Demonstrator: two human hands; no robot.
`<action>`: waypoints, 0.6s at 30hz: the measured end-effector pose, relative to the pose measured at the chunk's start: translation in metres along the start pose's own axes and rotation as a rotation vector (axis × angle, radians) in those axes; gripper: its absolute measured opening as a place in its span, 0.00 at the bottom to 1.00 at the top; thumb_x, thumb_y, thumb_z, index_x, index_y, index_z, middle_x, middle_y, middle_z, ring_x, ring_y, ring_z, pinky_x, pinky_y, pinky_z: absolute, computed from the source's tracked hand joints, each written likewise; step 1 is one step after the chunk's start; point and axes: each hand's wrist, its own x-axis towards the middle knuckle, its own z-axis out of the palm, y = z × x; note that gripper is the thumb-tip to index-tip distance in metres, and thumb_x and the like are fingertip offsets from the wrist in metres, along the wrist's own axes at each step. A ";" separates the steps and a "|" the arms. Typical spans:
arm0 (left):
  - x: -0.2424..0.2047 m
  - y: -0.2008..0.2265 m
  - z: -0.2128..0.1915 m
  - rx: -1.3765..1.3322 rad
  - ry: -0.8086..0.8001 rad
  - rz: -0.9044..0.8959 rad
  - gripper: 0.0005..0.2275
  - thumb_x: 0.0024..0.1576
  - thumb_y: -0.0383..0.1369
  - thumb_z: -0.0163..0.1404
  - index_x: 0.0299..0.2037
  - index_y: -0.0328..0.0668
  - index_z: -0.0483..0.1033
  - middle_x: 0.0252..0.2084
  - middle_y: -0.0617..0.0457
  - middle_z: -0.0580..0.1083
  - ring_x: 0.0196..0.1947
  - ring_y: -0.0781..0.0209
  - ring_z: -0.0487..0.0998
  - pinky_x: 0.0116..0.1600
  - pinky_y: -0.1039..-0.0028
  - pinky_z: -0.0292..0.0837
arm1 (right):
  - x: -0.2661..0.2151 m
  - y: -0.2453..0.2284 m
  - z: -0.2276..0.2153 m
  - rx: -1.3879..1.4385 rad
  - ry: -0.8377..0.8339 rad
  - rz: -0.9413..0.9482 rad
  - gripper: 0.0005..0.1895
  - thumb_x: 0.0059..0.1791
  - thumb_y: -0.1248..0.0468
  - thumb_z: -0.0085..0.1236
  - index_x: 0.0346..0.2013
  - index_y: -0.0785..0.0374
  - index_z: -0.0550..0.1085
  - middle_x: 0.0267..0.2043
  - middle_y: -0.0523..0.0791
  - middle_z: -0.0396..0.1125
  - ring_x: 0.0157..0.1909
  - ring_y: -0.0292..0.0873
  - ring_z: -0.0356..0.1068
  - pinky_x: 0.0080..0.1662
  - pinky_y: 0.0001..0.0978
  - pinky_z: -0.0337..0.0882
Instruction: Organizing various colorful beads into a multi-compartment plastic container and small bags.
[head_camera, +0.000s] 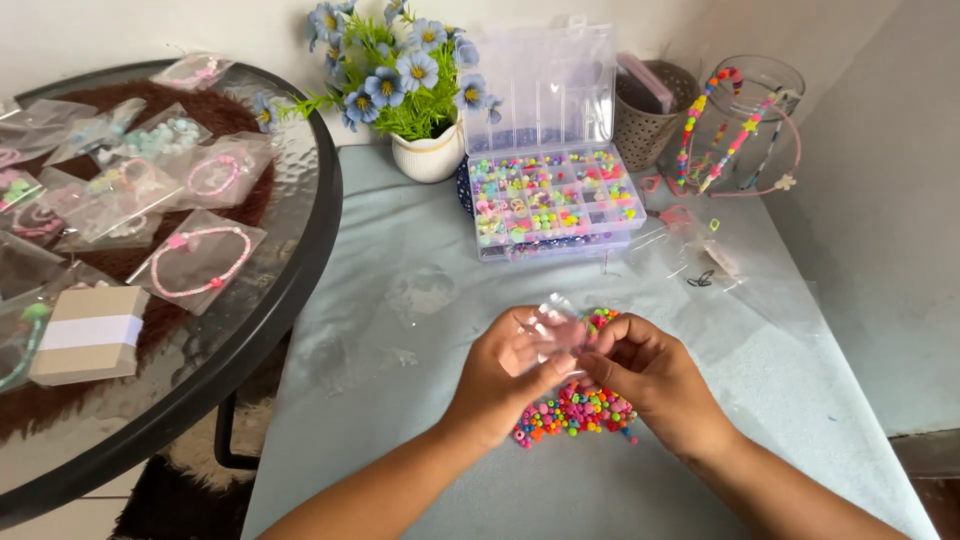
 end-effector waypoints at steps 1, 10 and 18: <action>0.001 0.001 -0.003 -0.002 0.000 -0.009 0.21 0.49 0.41 0.62 0.49 0.43 0.73 0.52 0.44 0.81 0.55 0.52 0.81 0.60 0.64 0.78 | 0.001 0.002 -0.002 0.002 0.004 0.008 0.07 0.48 0.73 0.64 0.31 0.64 0.73 0.30 0.48 0.73 0.33 0.46 0.77 0.39 0.35 0.77; 0.010 -0.014 -0.021 -0.099 0.191 0.049 0.06 0.52 0.22 0.61 0.35 0.34 0.76 0.36 0.39 0.83 0.36 0.53 0.86 0.45 0.70 0.85 | 0.013 0.010 -0.013 -0.097 0.104 0.070 0.03 0.48 0.69 0.65 0.36 0.64 0.82 0.36 0.44 0.77 0.42 0.39 0.74 0.51 0.31 0.72; 0.007 0.012 -0.015 0.113 -0.163 -0.212 0.29 0.51 0.36 0.60 0.64 0.39 0.67 0.58 0.38 0.78 0.51 0.51 0.84 0.55 0.65 0.84 | 0.006 0.006 -0.007 -0.564 -0.092 -0.324 0.12 0.51 0.57 0.58 0.28 0.60 0.81 0.23 0.40 0.70 0.29 0.34 0.68 0.38 0.28 0.69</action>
